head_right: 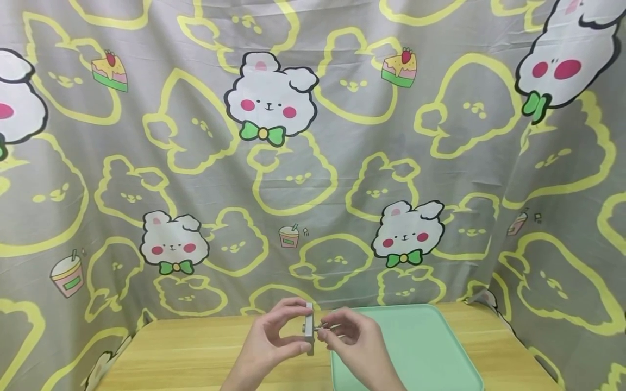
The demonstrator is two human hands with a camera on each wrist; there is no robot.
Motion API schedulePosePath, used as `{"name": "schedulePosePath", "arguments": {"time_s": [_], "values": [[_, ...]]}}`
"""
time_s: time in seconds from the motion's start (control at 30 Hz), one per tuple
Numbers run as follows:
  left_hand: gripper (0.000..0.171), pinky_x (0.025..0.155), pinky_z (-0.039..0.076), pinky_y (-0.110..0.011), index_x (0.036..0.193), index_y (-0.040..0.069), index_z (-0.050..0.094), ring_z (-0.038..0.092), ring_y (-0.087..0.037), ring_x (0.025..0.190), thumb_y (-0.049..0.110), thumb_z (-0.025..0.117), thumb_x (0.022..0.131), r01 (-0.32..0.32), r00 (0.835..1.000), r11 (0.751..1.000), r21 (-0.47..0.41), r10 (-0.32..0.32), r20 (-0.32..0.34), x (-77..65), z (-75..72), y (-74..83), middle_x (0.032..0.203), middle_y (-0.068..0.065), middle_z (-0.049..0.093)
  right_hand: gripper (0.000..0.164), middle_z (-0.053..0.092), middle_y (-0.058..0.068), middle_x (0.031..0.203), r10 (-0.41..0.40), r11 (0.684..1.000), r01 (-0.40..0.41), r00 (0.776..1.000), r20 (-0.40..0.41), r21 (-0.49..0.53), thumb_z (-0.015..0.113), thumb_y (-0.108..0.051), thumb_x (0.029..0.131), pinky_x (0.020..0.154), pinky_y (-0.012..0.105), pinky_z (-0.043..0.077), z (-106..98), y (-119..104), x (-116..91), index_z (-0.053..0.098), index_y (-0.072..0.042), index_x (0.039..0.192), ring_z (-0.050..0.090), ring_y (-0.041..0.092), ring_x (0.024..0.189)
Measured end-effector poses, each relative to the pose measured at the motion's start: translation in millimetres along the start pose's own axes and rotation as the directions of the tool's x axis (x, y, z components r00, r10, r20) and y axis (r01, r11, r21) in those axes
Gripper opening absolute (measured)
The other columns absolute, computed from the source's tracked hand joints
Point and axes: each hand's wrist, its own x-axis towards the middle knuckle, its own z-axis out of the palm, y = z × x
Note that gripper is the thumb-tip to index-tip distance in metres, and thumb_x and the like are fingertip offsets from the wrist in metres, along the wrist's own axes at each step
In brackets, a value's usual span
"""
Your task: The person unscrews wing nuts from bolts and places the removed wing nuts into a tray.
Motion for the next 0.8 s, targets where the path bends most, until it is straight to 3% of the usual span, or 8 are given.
{"name": "schedulePosePath", "arguments": {"time_s": [0.1, 0.2, 0.33, 0.43, 0.5, 0.63, 0.73, 0.8], "values": [[0.048, 0.093, 0.061, -0.049, 0.128, -0.002, 0.066, 0.052, -0.026, 0.132, -0.006, 0.082, 0.083, -0.010, 1.000, 1.000, -0.010, 0.010, -0.001, -0.3, -0.7, 0.3, 0.143, -0.021, 0.046, 0.015, 0.074, 0.005, 0.099, -0.138, 0.986, 0.135, 0.990, -0.032, -0.099, 0.081, -0.014, 0.090, 0.075, 0.030, 0.065, 3.7, 0.4, -2.2, 0.073, -0.008, 0.101, 0.073, 0.017, 0.086], [0.047, 0.093, 0.060, -0.050, 0.127, -0.002, 0.067, 0.052, -0.028, 0.132, -0.006, 0.081, 0.083, -0.022, 1.000, 0.999, -0.023, 0.022, 0.001, 0.0, -0.4, 1.1, 0.143, -0.022, 0.047, 0.016, 0.073, -0.002, 0.100, -0.316, 0.933, 0.304, 0.948, -0.035, -0.190, 0.082, -0.008, 0.088, 0.075, 0.030, 0.065, 4.9, 2.7, -2.6, 0.072, -0.017, 0.096, 0.072, 0.014, 0.087], [0.047, 0.095, 0.060, -0.050, 0.128, -0.005, 0.066, 0.054, -0.028, 0.131, -0.007, 0.080, 0.083, -0.045, 0.999, 0.998, -0.045, 0.045, 0.002, -1.0, -0.5, 0.7, 0.142, -0.024, 0.046, 0.031, 0.071, -0.003, 0.103, -0.556, 0.791, 0.537, 0.831, 0.021, -0.294, 0.082, 0.005, 0.083, 0.075, 0.025, 0.063, 3.5, 9.8, -1.0, 0.070, -0.022, 0.094, 0.070, 0.012, 0.090], [0.047, 0.095, 0.060, -0.050, 0.129, -0.006, 0.065, 0.054, -0.028, 0.131, -0.007, 0.080, 0.084, -0.051, 0.999, 0.998, -0.049, 0.051, 0.003, -3.6, 0.3, -1.8, 0.142, -0.025, 0.046, 0.039, 0.071, -0.001, 0.104, -0.665, 0.687, 0.640, 0.745, 0.059, -0.344, 0.082, 0.012, 0.079, 0.080, 0.019, 0.060, 2.1, 15.2, -1.9, 0.069, -0.021, 0.096, 0.069, 0.012, 0.092], [0.047, 0.094, 0.060, -0.050, 0.129, -0.006, 0.065, 0.054, -0.028, 0.131, -0.008, 0.080, 0.084, -0.055, 0.998, 0.997, -0.046, 0.055, 0.003, -4.3, 0.5, -3.0, 0.142, -0.025, 0.046, 0.041, 0.071, -0.001, 0.104, -0.694, 0.652, 0.666, 0.717, 0.069, -0.363, 0.083, 0.014, 0.076, 0.083, 0.016, 0.058, 1.7, 16.2, -1.8, 0.069, -0.020, 0.096, 0.069, 0.013, 0.094], [0.048, 0.094, 0.059, -0.050, 0.128, -0.008, 0.064, 0.054, -0.028, 0.131, -0.007, 0.080, 0.083, -0.075, 0.997, 0.996, -0.043, 0.075, 0.005, -2.8, -0.4, -3.0, 0.141, -0.025, 0.046, 0.041, 0.071, 0.000, 0.104, -0.709, 0.633, 0.685, 0.700, 0.086, -0.361, 0.084, 0.013, 0.075, 0.085, 0.015, 0.058, 0.1, 12.6, -0.4, 0.070, -0.018, 0.097, 0.068, 0.013, 0.095], [0.048, 0.095, 0.059, -0.050, 0.128, -0.008, 0.064, 0.054, -0.028, 0.131, -0.008, 0.080, 0.083, -0.095, 0.995, 0.995, -0.042, 0.096, 0.003, 0.2, -2.2, -0.6, 0.141, -0.025, 0.046, 0.036, 0.071, 0.004, 0.108, -0.677, 0.682, 0.665, 0.731, 0.082, -0.304, 0.084, 0.010, 0.078, 0.085, 0.021, 0.061, -3.0, 6.5, 1.6, 0.072, -0.014, 0.101, 0.069, 0.016, 0.098], [0.048, 0.095, 0.059, -0.050, 0.128, -0.006, 0.065, 0.055, -0.028, 0.131, -0.007, 0.081, 0.083, -0.104, 0.995, 0.994, -0.037, 0.104, -0.001, 2.3, -3.3, 1.5, 0.141, -0.024, 0.047, 0.031, 0.070, 0.007, 0.111, -0.622, 0.749, 0.614, 0.781, 0.055, -0.249, 0.083, 0.006, 0.082, 0.085, 0.028, 0.062, -5.7, 2.1, 2.7, 0.072, -0.012, 0.105, 0.069, 0.018, 0.100]]}}
